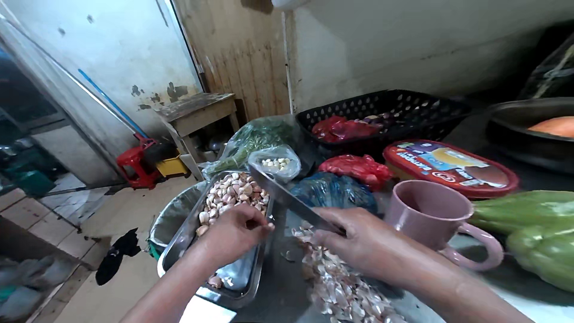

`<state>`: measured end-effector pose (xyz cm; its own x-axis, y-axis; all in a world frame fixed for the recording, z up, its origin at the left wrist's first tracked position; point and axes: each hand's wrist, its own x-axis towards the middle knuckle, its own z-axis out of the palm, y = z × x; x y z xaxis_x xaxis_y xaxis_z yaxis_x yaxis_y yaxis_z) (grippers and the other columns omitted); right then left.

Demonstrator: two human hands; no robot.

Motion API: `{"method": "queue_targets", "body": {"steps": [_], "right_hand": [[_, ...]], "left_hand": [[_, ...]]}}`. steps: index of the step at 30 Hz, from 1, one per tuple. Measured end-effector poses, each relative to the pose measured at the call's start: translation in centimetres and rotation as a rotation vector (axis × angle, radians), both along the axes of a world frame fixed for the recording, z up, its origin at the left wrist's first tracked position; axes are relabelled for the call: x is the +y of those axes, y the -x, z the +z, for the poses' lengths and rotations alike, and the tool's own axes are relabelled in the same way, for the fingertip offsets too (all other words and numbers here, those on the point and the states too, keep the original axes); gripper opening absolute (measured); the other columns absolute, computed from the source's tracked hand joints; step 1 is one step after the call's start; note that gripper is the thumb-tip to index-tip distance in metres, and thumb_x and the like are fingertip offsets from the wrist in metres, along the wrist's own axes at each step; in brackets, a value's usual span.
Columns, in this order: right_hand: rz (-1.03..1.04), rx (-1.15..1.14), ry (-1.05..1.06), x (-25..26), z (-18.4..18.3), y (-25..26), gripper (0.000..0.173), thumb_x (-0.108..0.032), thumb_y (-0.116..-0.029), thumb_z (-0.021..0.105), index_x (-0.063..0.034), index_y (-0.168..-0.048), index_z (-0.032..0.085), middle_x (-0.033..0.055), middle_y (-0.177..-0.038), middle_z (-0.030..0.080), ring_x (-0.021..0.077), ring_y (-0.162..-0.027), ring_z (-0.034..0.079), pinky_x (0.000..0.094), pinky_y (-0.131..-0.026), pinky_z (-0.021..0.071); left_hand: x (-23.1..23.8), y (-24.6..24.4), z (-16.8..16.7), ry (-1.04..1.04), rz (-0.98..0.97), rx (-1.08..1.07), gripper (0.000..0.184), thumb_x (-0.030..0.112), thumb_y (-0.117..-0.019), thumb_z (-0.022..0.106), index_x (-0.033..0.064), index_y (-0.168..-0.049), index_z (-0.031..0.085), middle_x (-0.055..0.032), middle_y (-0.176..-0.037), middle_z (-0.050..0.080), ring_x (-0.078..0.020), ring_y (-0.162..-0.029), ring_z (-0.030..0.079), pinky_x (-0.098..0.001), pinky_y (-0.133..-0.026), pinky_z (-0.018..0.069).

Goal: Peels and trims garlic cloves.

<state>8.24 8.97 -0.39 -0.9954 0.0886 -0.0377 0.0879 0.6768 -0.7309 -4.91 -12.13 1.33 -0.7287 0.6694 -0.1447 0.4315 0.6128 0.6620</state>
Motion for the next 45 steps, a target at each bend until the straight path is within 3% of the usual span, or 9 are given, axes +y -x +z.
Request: {"method": "queue_targets", "body": {"steps": [5,11,16,20,26,31,34,38,45], "right_hand": [[0.061,-0.073,0.041,-0.2,0.6,0.2,0.039,-0.021,-0.1063,0.052,-0.0209,-0.145,0.059,0.0109,-0.111,0.070,0.0197,-0.093,0.067,0.0412,-0.084,0.0542],[-0.032,-0.027,0.129,0.0,0.5,0.5,0.031,-0.022,-0.1067,0.051,-0.0103,-0.133,0.061,0.0070,-0.097,0.068,0.0142,-0.080,0.065,0.0343,-0.075,0.0546],[-0.136,0.064,0.197,0.1,0.0,0.4,0.027,-0.022,-0.1064,0.052,-0.0107,-0.126,0.066,0.0006,-0.085,0.065,0.0073,-0.070,0.061,0.0266,-0.066,0.0517],[-0.141,0.071,0.165,0.1,-0.4,0.6,0.022,-0.022,-0.1058,0.052,-0.0089,-0.113,0.068,-0.0005,-0.082,0.064,0.0062,-0.068,0.060,0.0256,-0.064,0.0504],[-0.117,0.077,0.127,-0.2,-0.6,0.7,0.026,-0.022,-0.1057,0.051,-0.0087,-0.119,0.069,0.0007,-0.082,0.065,0.0059,-0.070,0.060,0.0253,-0.066,0.0507],[-0.114,0.077,0.114,-0.3,-0.9,0.8,0.026,-0.024,-0.1053,0.051,-0.0098,-0.118,0.069,0.0017,-0.084,0.066,0.0079,-0.073,0.062,0.0279,-0.068,0.0525],[-0.123,0.082,0.110,-0.1,-0.8,0.8,0.024,-0.025,-0.1053,0.052,-0.0109,-0.113,0.070,-0.0005,-0.081,0.065,0.0058,-0.070,0.061,0.0264,-0.066,0.0511],[-0.162,0.117,0.151,0.1,-1.1,0.7,0.024,-0.026,-0.1051,0.052,-0.0138,-0.116,0.070,-0.0030,-0.081,0.066,0.0046,-0.069,0.062,0.0254,-0.065,0.0520],[-0.117,0.102,0.112,-0.5,-0.8,0.7,0.029,-0.024,-0.1061,0.049,-0.0122,-0.125,0.068,0.0006,-0.082,0.065,0.0086,-0.071,0.061,0.0291,-0.066,0.0510]], "left_hand": [[3.3,-1.7,0.2,-0.092,-0.028,-0.092,0.010,0.022,-0.0953,0.071,0.0122,-0.096,0.074,0.0055,-0.086,0.067,-0.0012,-0.076,0.061,-0.0215,-0.071,0.0504],[4.6,-1.6,-0.9,-0.372,0.072,-0.430,0.006,0.011,-0.0987,0.063,0.0098,-0.093,0.066,0.0019,-0.083,0.065,-0.0063,-0.071,0.062,-0.0214,-0.065,0.0518],[5.1,-1.8,-2.0,-0.629,0.163,-0.658,0.014,0.008,-0.1029,0.055,0.0049,-0.093,0.065,-0.0044,-0.081,0.067,-0.0112,-0.070,0.065,-0.0234,-0.062,0.0542],[5.3,-1.8,-3.0,-0.702,0.184,-0.501,0.008,0.007,-0.1006,0.060,0.0039,-0.096,0.066,-0.0046,-0.084,0.066,-0.0109,-0.072,0.064,-0.0235,-0.065,0.0537],[5.0,-2.1,-4.7,-0.580,0.053,0.105,0.024,0.024,-0.0987,0.065,0.0091,-0.117,0.066,0.0013,-0.097,0.068,-0.0048,-0.085,0.065,-0.0221,-0.076,0.0548],[5.0,-2.5,-5.4,-0.592,0.019,0.256,0.015,0.019,-0.0976,0.064,0.0107,-0.108,0.072,0.0019,-0.097,0.069,-0.0014,-0.088,0.066,-0.0181,-0.078,0.0551],[5.0,-2.3,-5.0,-0.641,0.080,0.066,0.015,0.015,-0.0971,0.065,0.0102,-0.109,0.072,0.0023,-0.095,0.070,-0.0038,-0.083,0.067,-0.0206,-0.075,0.0557],[5.2,-2.4,-3.7,-0.854,0.208,-0.419,0.009,0.001,-0.0989,0.060,0.0016,-0.106,0.066,-0.0089,-0.089,0.070,-0.0138,-0.073,0.067,-0.0245,-0.063,0.0553],[5.9,-3.0,-4.4,-1.016,0.301,-0.678,0.007,0.002,-0.0997,0.059,0.0044,-0.098,0.065,-0.0085,-0.085,0.066,-0.0145,-0.074,0.064,-0.0273,-0.069,0.0554]]}}
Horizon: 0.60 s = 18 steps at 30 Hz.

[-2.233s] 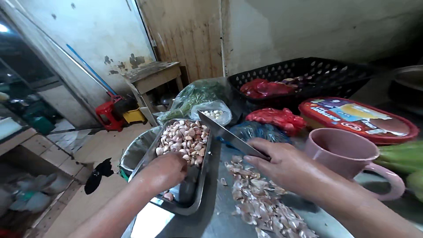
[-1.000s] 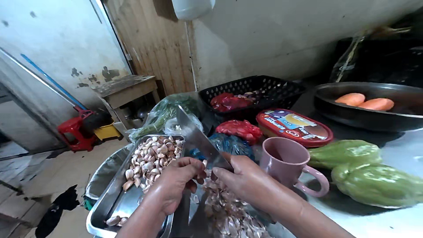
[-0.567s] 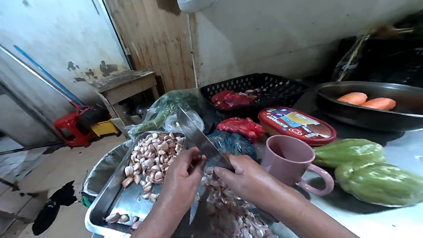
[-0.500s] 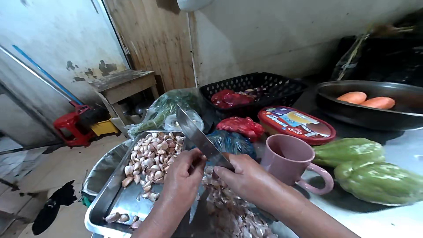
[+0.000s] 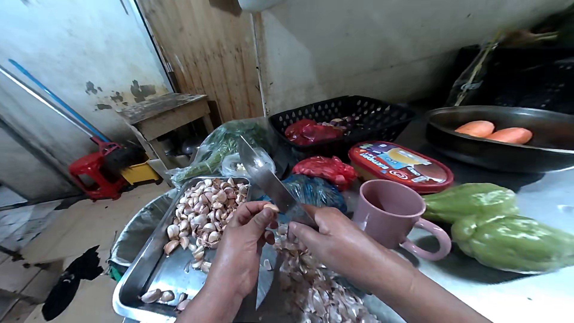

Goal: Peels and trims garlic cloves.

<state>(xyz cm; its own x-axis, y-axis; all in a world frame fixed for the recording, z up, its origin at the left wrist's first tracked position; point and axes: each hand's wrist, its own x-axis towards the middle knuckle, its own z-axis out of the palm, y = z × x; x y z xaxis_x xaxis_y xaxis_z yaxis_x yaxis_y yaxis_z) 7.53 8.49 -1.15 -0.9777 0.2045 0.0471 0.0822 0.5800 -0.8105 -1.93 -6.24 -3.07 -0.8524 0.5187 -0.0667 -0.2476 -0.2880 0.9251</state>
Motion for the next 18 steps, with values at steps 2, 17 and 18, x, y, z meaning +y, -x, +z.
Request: {"method": "queue_targets", "body": {"steps": [2,17,18], "right_hand": [[-0.009,-0.001,-0.008,0.0,-0.1,0.1,0.028,-0.024,-0.1065,0.049,-0.0117,-0.122,0.068,0.0008,-0.081,0.064,0.0091,-0.070,0.060,0.0293,-0.066,0.0508],[-0.031,0.050,-0.073,0.0,-0.3,0.0,0.032,-0.025,-0.1060,0.047,-0.0152,-0.130,0.066,0.0011,-0.087,0.067,0.0097,-0.075,0.063,0.0305,-0.070,0.0530],[-0.031,0.039,-0.097,-0.1,-0.3,0.0,0.034,-0.026,-0.1063,0.047,-0.0161,-0.134,0.065,0.0026,-0.090,0.068,0.0117,-0.078,0.064,0.0328,-0.073,0.0533]], "left_hand": [[0.1,-0.2,-0.1,-0.036,-0.003,-0.040,0.007,0.002,-0.1002,0.058,0.0047,-0.101,0.064,-0.0085,-0.087,0.066,-0.0154,-0.076,0.065,-0.0281,-0.069,0.0557],[-0.4,0.0,-1.1,0.354,0.044,0.576,0.013,0.024,-0.0961,0.069,0.0109,-0.096,0.069,0.0020,-0.084,0.068,-0.0066,-0.076,0.065,-0.0214,-0.069,0.0534],[-0.4,-0.1,-1.1,0.342,0.046,0.561,0.012,0.022,-0.0960,0.069,0.0105,-0.096,0.069,0.0016,-0.084,0.068,-0.0070,-0.076,0.065,-0.0216,-0.069,0.0533]]}}
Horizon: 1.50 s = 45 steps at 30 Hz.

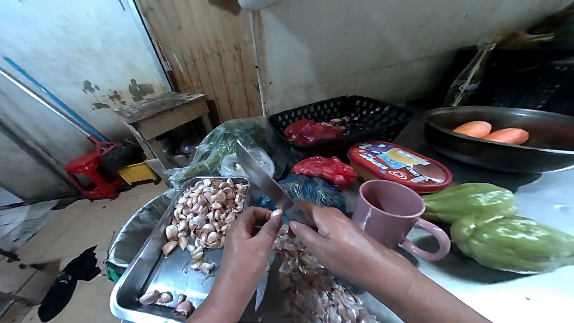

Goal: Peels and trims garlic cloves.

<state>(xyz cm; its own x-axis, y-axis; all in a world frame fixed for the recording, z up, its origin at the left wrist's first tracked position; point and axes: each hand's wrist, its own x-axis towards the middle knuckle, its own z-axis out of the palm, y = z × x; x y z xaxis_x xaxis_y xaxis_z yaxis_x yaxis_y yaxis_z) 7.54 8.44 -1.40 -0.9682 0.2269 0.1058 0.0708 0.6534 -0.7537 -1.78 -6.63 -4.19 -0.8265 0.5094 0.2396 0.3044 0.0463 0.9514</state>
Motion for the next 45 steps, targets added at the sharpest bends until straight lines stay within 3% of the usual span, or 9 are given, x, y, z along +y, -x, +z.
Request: {"method": "queue_targets", "body": {"steps": [6,12,15,22,29,32,36,39,45], "right_hand": [[-0.014,-0.044,-0.056,-0.3,0.4,-0.1,0.034,-0.027,-0.1080,0.045,-0.0168,-0.136,0.062,0.0056,-0.092,0.068,0.0161,-0.082,0.065,0.0370,-0.076,0.0537],[-0.015,-0.054,-0.120,-0.4,0.4,-0.1,0.032,-0.026,-0.1077,0.046,-0.0155,-0.131,0.064,0.0079,-0.095,0.070,0.0207,-0.089,0.068,0.0421,-0.081,0.0544],[-0.024,-0.042,-0.112,-0.4,0.2,-0.1,0.029,-0.025,-0.1067,0.047,-0.0138,-0.126,0.066,0.0069,-0.091,0.069,0.0191,-0.085,0.067,0.0400,-0.077,0.0542],[-0.035,-0.097,-0.022,0.1,0.3,0.2,0.026,-0.028,-0.1081,0.048,-0.0123,-0.123,0.063,0.0030,-0.093,0.069,0.0138,-0.084,0.067,0.0356,-0.078,0.0546],[-0.048,-0.124,-0.109,-0.3,0.9,0.0,0.029,-0.025,-0.1085,0.049,-0.0093,-0.128,0.063,0.0104,-0.093,0.068,0.0233,-0.087,0.067,0.0432,-0.080,0.0544],[-0.026,-0.007,-0.226,-0.1,0.0,-0.1,0.026,-0.025,-0.1073,0.050,-0.0143,-0.125,0.066,0.0068,-0.086,0.069,0.0206,-0.079,0.068,0.0416,-0.074,0.0559],[0.024,0.054,-0.285,-0.2,-0.2,-0.2,0.027,-0.024,-0.1063,0.051,-0.0108,-0.124,0.067,0.0102,-0.085,0.070,0.0251,-0.080,0.070,0.0443,-0.073,0.0570],[0.013,-0.013,-0.149,0.1,0.2,-0.3,0.029,-0.025,-0.1071,0.050,-0.0096,-0.126,0.066,0.0102,-0.090,0.069,0.0237,-0.083,0.068,0.0448,-0.077,0.0552],[-0.134,0.014,0.014,1.1,0.2,-0.1,0.023,-0.024,-0.1062,0.052,-0.0149,-0.121,0.068,-0.0012,-0.086,0.069,0.0099,-0.073,0.065,0.0322,-0.069,0.0553]], "left_hand": [[0.0,-0.3,-0.2,0.022,0.012,0.065,0.013,0.024,-0.0945,0.070,0.0110,-0.094,0.069,0.0024,-0.083,0.066,-0.0051,-0.072,0.063,-0.0194,-0.066,0.0529],[-0.1,-0.1,-0.9,0.151,0.118,0.621,0.019,0.026,-0.0914,0.067,0.0080,-0.090,0.072,-0.0004,-0.085,0.069,-0.0035,-0.078,0.064,-0.0177,-0.072,0.0525],[0.0,-0.2,-1.1,0.136,0.113,0.689,0.019,0.027,-0.0915,0.067,0.0089,-0.089,0.073,-0.0002,-0.084,0.069,-0.0019,-0.078,0.064,-0.0155,-0.071,0.0525],[-0.5,0.4,0.1,0.270,0.024,0.309,0.031,0.038,-0.0967,0.066,0.0109,-0.111,0.069,0.0005,-0.099,0.067,-0.0060,-0.088,0.064,-0.0231,-0.077,0.0543],[-0.6,0.8,-0.7,0.227,0.045,0.507,0.021,0.028,-0.0969,0.065,0.0098,-0.096,0.074,-0.0009,-0.095,0.066,-0.0034,-0.083,0.062,-0.0178,-0.073,0.0524],[-0.8,0.5,0.2,0.295,-0.017,0.356,0.025,0.031,-0.0968,0.061,0.0125,-0.105,0.074,0.0011,-0.101,0.066,-0.0030,-0.086,0.063,-0.0197,-0.075,0.0524],[-0.9,0.6,0.8,0.309,-0.063,0.194,0.022,0.033,-0.0975,0.063,0.0142,-0.103,0.074,0.0032,-0.099,0.065,-0.0026,-0.085,0.062,-0.0204,-0.075,0.0517],[-0.8,0.9,0.9,0.278,-0.072,0.036,0.016,0.026,-0.0999,0.065,0.0132,-0.101,0.074,0.0037,-0.095,0.067,-0.0040,-0.083,0.063,-0.0220,-0.075,0.0523],[-0.8,2.0,0.8,0.161,-0.024,-0.174,0.013,0.015,-0.1013,0.062,0.0071,-0.098,0.072,0.0000,-0.085,0.068,-0.0080,-0.077,0.064,-0.0232,-0.072,0.0524]]}}
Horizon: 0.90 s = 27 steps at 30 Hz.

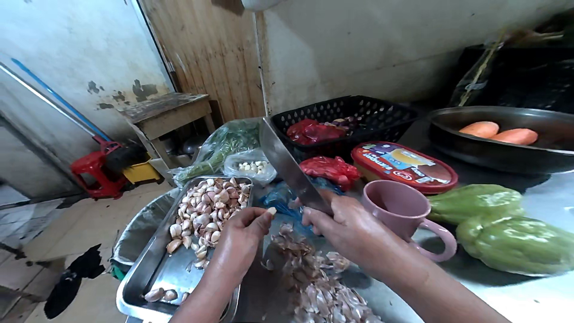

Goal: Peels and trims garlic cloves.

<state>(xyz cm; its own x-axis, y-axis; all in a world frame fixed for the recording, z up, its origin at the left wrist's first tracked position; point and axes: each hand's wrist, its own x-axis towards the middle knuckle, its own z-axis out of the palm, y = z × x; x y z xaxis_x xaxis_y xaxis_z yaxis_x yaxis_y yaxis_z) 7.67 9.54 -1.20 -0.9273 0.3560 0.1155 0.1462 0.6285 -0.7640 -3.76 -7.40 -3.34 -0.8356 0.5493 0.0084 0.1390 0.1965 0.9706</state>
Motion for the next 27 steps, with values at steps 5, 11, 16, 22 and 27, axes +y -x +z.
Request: {"method": "queue_targets", "body": {"steps": [5,11,16,22,27], "right_hand": [[0.096,-0.174,-0.051,-0.3,0.6,0.2,0.028,-0.025,-0.1079,0.050,-0.0089,-0.122,0.067,0.0072,-0.089,0.068,0.0180,-0.078,0.065,0.0400,-0.075,0.0544],[0.115,-0.189,-0.023,-0.9,0.8,0.3,0.032,-0.025,-0.1080,0.050,-0.0112,-0.134,0.062,0.0086,-0.092,0.067,0.0194,-0.081,0.065,0.0402,-0.077,0.0538],[0.121,-0.194,-0.050,-1.2,0.9,0.4,0.033,-0.026,-0.1092,0.046,-0.0096,-0.131,0.064,0.0090,-0.090,0.066,0.0206,-0.083,0.064,0.0407,-0.078,0.0528],[0.116,-0.143,-0.104,-1.2,0.5,0.3,0.032,-0.025,-0.1090,0.046,-0.0099,-0.129,0.066,0.0094,-0.091,0.068,0.0213,-0.085,0.066,0.0417,-0.079,0.0535],[0.128,-0.096,-0.121,-1.2,0.1,0.2,0.032,-0.025,-0.1082,0.047,-0.0130,-0.132,0.065,0.0084,-0.091,0.069,0.0211,-0.085,0.066,0.0419,-0.080,0.0537]], "left_hand": [[0.2,-0.5,0.0,-0.071,-0.013,-0.036,0.012,0.014,-0.1008,0.062,0.0072,-0.097,0.071,-0.0010,-0.086,0.068,-0.0091,-0.078,0.064,-0.0233,-0.072,0.0527],[0.6,-1.1,-0.4,-0.100,0.005,0.002,0.010,0.015,-0.0995,0.064,0.0075,-0.099,0.071,-0.0007,-0.085,0.068,-0.0087,-0.076,0.065,-0.0233,-0.071,0.0537],[0.7,-1.7,-0.7,-0.049,0.003,0.145,0.013,0.022,-0.0995,0.064,0.0117,-0.098,0.072,0.0019,-0.087,0.067,-0.0070,-0.078,0.064,-0.0228,-0.071,0.0523],[0.7,-2.0,-0.9,0.030,0.032,0.318,0.018,0.029,-0.0986,0.065,0.0133,-0.097,0.073,0.0035,-0.089,0.065,-0.0044,-0.077,0.062,-0.0204,-0.070,0.0514],[0.7,-2.0,-0.8,0.047,0.044,0.351,0.017,0.028,-0.0981,0.065,0.0128,-0.097,0.074,0.0037,-0.088,0.065,-0.0031,-0.075,0.061,-0.0191,-0.068,0.0511]]}}
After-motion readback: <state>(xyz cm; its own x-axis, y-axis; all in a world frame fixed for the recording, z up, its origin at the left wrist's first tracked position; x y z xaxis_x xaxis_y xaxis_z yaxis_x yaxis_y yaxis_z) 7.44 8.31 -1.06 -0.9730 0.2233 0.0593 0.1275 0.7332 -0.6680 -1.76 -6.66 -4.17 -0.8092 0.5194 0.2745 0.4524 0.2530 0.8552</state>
